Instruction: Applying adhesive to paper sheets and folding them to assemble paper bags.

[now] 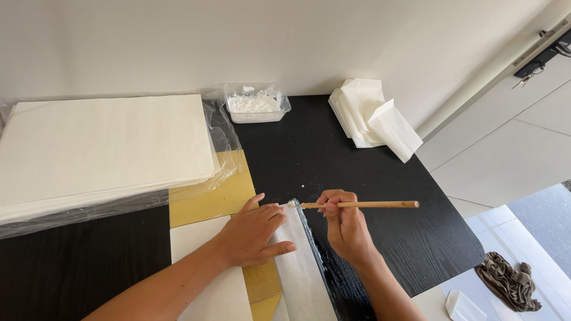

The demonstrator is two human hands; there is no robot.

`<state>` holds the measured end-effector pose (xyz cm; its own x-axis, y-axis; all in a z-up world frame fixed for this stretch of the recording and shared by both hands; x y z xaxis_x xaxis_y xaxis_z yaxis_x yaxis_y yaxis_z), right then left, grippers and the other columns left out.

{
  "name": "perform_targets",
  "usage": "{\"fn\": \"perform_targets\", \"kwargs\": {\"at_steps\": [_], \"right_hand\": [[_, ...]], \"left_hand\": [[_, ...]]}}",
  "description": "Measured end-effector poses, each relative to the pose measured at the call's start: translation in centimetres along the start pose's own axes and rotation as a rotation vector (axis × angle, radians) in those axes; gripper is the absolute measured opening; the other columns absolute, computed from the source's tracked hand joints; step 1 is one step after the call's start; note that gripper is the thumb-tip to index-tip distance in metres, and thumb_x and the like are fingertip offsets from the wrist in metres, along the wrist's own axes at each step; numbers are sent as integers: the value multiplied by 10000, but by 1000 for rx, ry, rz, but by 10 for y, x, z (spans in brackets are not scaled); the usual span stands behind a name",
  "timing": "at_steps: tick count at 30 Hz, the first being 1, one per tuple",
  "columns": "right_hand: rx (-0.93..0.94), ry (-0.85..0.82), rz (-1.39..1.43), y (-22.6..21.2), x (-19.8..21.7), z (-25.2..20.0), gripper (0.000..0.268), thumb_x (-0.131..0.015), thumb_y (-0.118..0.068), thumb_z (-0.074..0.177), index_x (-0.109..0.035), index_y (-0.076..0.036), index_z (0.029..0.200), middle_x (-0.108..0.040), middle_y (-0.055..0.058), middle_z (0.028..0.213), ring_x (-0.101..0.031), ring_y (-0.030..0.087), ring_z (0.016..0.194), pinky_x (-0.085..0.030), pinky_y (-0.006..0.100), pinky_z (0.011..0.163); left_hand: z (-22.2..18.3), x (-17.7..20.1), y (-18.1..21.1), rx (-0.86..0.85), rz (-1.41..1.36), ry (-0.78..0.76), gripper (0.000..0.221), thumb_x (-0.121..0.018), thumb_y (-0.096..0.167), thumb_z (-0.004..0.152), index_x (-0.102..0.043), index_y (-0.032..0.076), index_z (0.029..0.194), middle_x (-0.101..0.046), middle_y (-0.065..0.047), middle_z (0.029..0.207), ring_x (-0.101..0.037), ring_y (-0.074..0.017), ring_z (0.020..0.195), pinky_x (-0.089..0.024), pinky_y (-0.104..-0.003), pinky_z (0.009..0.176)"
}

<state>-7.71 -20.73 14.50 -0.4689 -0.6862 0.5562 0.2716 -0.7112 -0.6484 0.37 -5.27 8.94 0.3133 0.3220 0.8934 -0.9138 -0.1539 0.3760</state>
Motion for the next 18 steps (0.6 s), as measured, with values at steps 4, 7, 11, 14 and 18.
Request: {"fn": "perform_targets", "kwargs": {"at_steps": [4,7,11,14,18], "right_hand": [[-12,-39,6,-1,2,-7,89,-411,-186,1083,-388,-106,1051,-648,105,996,-495,109,574,-448,265,526],[34,-20,42,-12,10,-15,83,-395,-161,1085,-394,-93,1037,-641,114,955,-561,141,685,-476,269,579],[10,-31,23,-19,20,-28,78,-390,-153,1082,-404,-101,1025,-644,97,900,-531,123,635,-463,260,557],[10,25,7,-15,28,-36,71,-439,-160,1069,-452,-92,1054,-679,92,937,-628,125,673,-539,248,597],[71,244,139,-10,44,-42,80,-536,-108,1043,-532,-49,990,-686,140,926,-706,133,592,-561,175,487]], "left_hand": [[1,-3,-1,32,10,-34,723,-390,670,1001,-624,43,1274,-649,-133,1342,-554,-307,1311,-174,-584,1216],[1,-6,-3,23,32,-46,762,-365,676,1007,-622,27,1313,-622,-163,1388,-529,-316,1348,-174,-579,1218],[1,-7,-4,5,37,-18,782,-344,682,1009,-660,14,1263,-635,-171,1373,-542,-318,1341,-202,-574,1209],[1,-8,-4,-12,57,-3,800,-319,688,1013,-673,8,1242,-643,-178,1359,-552,-320,1327,-215,-573,1205],[-1,-7,-3,-21,54,9,800,-318,682,1020,-670,-2,1238,-639,-188,1361,-554,-324,1320,-212,-562,1209]]}}
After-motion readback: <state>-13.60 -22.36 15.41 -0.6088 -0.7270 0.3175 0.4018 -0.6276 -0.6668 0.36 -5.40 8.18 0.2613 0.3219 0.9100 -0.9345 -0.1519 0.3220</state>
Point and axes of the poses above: each hand's wrist, its own z-axis towards the middle knuckle, its own x-axis out of the back of the hand, y = z × x, the point moved 7 cm from there along z, towards the middle knuckle
